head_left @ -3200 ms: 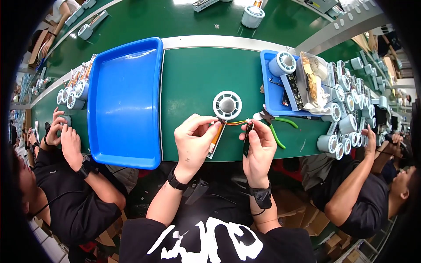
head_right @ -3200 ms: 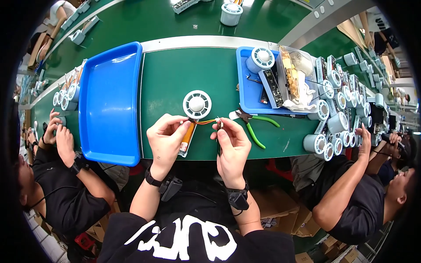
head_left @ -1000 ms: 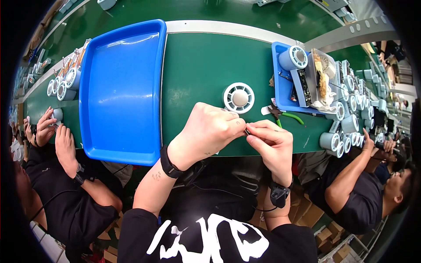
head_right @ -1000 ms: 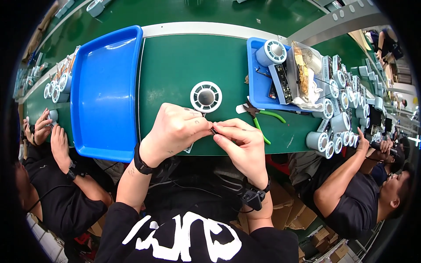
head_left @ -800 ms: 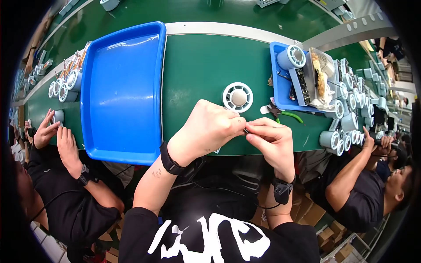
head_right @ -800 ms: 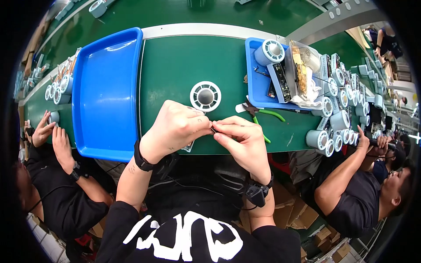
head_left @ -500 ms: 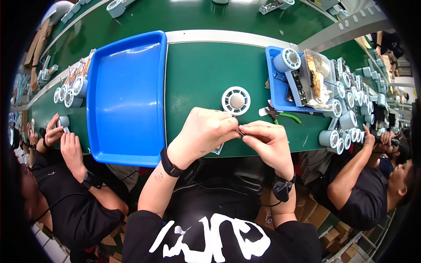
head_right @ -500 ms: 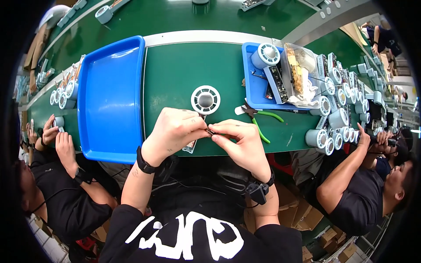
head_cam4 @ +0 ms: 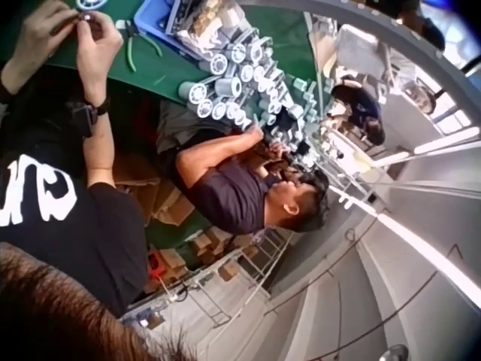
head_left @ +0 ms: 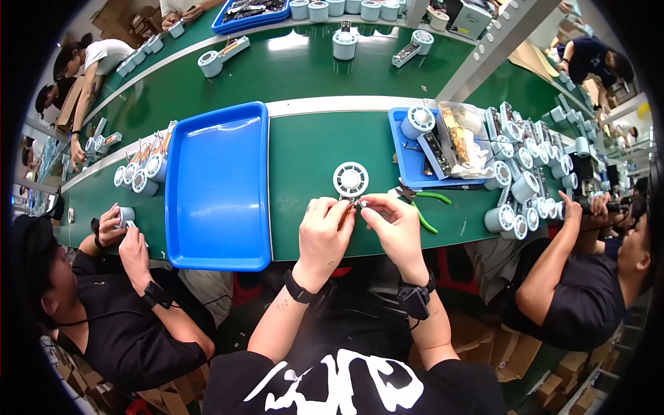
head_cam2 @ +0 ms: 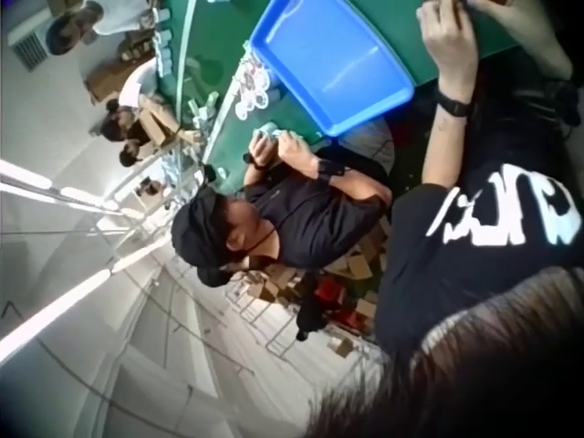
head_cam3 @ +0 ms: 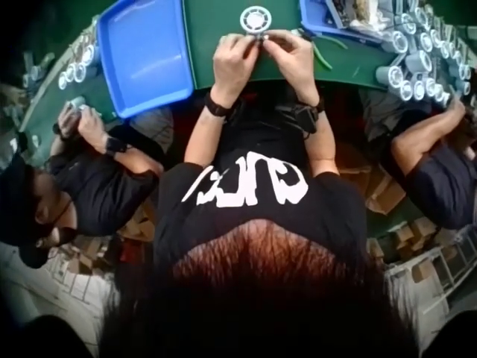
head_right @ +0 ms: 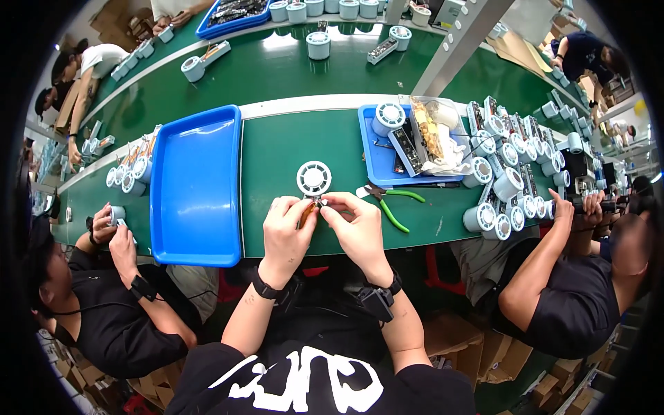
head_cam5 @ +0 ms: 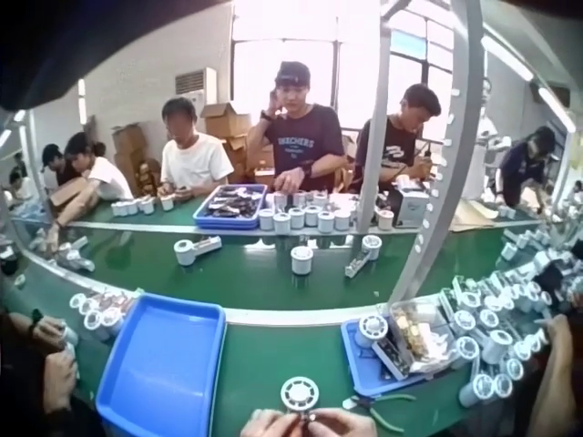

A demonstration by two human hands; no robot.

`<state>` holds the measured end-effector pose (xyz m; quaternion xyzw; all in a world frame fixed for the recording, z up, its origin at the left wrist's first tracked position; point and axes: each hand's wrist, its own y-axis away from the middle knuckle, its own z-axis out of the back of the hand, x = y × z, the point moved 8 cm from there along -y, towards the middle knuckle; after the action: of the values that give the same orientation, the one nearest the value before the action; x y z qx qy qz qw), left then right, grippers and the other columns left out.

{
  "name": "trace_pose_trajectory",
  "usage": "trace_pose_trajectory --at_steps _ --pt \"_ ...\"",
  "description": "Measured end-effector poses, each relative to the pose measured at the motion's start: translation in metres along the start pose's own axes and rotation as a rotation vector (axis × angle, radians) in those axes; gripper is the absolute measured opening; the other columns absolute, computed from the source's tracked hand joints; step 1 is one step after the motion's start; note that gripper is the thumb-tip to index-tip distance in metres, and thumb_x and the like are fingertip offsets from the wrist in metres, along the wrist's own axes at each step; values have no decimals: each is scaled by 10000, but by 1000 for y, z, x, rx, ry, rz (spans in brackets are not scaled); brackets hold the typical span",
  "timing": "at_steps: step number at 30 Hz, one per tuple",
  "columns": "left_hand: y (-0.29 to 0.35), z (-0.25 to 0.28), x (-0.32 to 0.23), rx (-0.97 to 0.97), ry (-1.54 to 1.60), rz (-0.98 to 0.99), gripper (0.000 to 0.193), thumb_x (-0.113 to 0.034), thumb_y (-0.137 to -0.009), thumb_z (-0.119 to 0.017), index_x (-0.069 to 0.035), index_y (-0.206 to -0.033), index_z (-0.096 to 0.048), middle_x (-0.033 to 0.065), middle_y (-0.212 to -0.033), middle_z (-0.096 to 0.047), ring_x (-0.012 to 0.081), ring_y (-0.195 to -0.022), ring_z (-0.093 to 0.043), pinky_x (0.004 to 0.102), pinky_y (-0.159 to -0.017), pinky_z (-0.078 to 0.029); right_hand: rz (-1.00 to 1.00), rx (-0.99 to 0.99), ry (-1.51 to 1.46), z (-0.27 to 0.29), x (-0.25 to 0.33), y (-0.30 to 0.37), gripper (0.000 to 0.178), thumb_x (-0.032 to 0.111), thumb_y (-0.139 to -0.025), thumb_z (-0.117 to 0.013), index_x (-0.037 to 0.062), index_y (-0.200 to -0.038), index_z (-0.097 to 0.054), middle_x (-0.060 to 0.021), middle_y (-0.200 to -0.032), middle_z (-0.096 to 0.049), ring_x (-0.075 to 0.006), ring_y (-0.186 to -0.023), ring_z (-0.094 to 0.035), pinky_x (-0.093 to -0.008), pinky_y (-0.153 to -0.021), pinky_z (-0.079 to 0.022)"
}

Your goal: Assembling small electronic components and wiring them into circular plastic housings at a factory workstation.

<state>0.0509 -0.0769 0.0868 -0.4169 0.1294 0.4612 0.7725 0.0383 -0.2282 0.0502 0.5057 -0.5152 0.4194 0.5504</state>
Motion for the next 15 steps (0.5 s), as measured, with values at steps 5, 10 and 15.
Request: trace_pose_trajectory --at_steps 5,10,15 --pt "11 2 5 -52 75 58 244 -4 -832 -767 -10 -1073 -733 124 -926 -673 305 -860 -660 412 -744 -550 0 -41 -236 -13 -21 7 198 -23 -951 -680 -70 -1141 -709 -92 -1030 -733 -106 -871 -676 -243 -710 -536" --pt "9 3 8 -97 194 196 188 -6 -860 -766 -10 -1048 -756 127 -905 -684 292 -805 -701 366 -681 -566 78 -153 -330 -18 -26 11 202 -32 -959 -674 -67 -1157 -690 -88 -1031 -730 -98 -834 -650 -236 -721 -522" --pt "-3 7 12 19 206 52 164 -19 -873 -744 -13 -1036 -747 131 -889 -708 300 -795 -711 372 -695 -571 117 -238 -274 -19 -28 14 197 -41 -957 -677 -55 -1154 -679 -74 -1019 -712 -90 -828 -630 -229 -711 -508"
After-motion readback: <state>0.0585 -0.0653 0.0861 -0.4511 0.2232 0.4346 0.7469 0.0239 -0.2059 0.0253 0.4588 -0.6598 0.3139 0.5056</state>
